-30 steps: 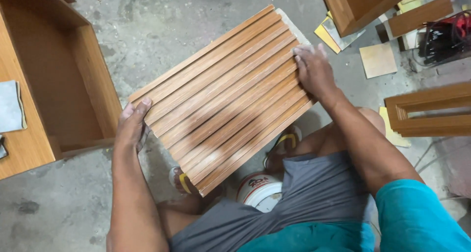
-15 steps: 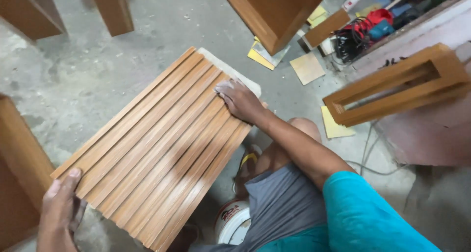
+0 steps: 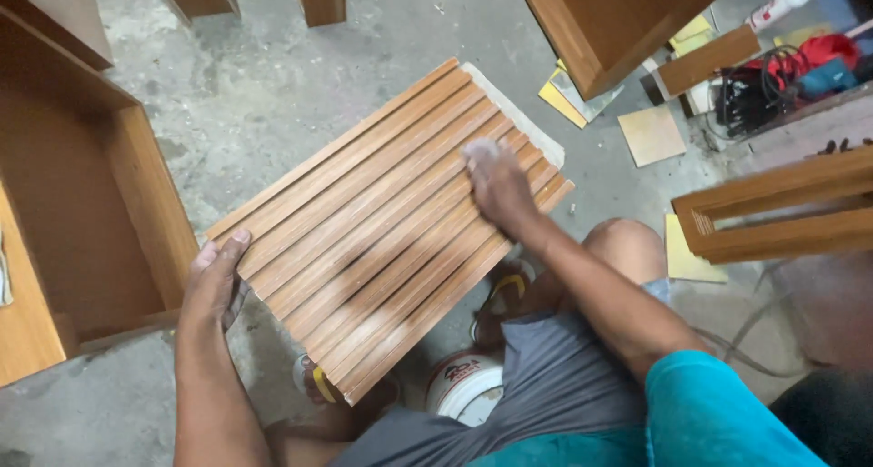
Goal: A person is sanding a slatted wooden panel by hand using a piece of sandpaper in a workshop environment.
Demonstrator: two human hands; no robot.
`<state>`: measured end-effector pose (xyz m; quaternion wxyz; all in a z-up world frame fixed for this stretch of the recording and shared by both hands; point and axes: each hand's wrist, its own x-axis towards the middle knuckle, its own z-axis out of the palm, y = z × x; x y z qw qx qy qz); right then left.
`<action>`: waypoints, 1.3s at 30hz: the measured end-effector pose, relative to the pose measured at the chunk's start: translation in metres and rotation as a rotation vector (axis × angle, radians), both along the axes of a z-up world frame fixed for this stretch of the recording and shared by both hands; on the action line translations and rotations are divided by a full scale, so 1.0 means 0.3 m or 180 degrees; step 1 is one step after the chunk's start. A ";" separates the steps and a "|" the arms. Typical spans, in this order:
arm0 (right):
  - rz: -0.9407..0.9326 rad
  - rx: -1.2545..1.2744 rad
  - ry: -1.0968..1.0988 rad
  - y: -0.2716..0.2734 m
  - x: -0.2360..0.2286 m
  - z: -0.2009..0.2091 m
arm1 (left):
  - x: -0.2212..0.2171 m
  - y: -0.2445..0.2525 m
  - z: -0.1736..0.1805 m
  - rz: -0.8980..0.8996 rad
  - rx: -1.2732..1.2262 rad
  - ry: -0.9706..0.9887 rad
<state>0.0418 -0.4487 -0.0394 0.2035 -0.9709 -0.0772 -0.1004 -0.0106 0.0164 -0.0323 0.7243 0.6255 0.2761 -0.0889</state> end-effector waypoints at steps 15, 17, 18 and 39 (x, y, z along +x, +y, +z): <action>0.1199 0.0054 -0.0386 0.332 -0.350 0.181 | -0.003 -0.027 0.023 -0.0078 -0.0289 -0.0136; 0.1046 -0.0074 -0.0340 0.244 -0.319 0.153 | -0.006 -0.035 0.024 -0.0092 -0.0301 -0.0101; 0.0961 -0.0220 -0.0361 0.201 -0.288 0.145 | -0.006 -0.035 0.031 -0.0043 -0.0321 -0.0139; 0.0832 -0.0399 -0.0309 0.149 -0.247 0.018 | 0.001 -0.049 0.050 -0.0051 -0.0282 -0.0162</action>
